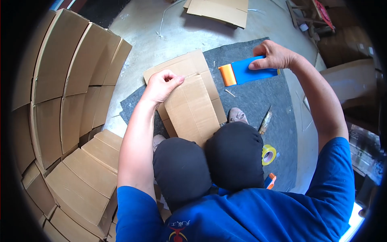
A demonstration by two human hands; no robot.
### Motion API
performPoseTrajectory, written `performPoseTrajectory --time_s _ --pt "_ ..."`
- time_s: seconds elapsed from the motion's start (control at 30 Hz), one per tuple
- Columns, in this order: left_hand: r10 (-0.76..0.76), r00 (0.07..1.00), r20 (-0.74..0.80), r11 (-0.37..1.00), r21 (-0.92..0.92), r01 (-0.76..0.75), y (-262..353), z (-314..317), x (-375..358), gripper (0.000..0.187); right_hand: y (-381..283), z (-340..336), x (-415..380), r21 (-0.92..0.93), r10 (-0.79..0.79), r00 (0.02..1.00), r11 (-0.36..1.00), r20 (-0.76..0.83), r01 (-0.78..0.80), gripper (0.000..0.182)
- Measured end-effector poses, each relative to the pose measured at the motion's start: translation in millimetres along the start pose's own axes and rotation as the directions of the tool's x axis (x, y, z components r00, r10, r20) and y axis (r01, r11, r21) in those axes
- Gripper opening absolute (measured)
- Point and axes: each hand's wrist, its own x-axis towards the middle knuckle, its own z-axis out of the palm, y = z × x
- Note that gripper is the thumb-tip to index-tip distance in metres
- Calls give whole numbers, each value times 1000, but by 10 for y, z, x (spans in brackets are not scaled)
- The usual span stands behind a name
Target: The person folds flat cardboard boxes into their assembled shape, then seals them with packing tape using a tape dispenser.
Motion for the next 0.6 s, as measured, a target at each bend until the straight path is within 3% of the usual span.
performPoseTrajectory --time_s 0.17,0.3,0.4,0.47,0.5,0.57,0.6 --pt "-49 999 -23 999 -8 48 7 -1 -5 22 101 236 290 -111 13 999 994 45 -8 57" --pt "-27 999 -19 999 -38 27 -36 10 -34 21 -230 443 386 -164 74 996 984 45 -66 58" --pt "25 998 -55 999 -47 -28 -134 54 -50 19 -836 523 215 -399 132 991 907 -38 -136 54" --pt "185 944 -272 965 -131 -227 -338 115 -60 17 -1160 569 59 -482 181 983 858 -39 -177 41" --pt "168 912 -374 950 -185 -251 -365 164 -127 26 -1250 590 4 -510 213 977 837 -30 -198 35" --pt "-10 841 -540 888 -392 -241 -380 219 -185 40 -1263 679 -19 -493 208 977 847 -37 -199 30" --pt "-76 879 -471 847 -496 -193 -551 207 -144 52 -1188 835 32 -505 148 987 849 -57 -156 28"
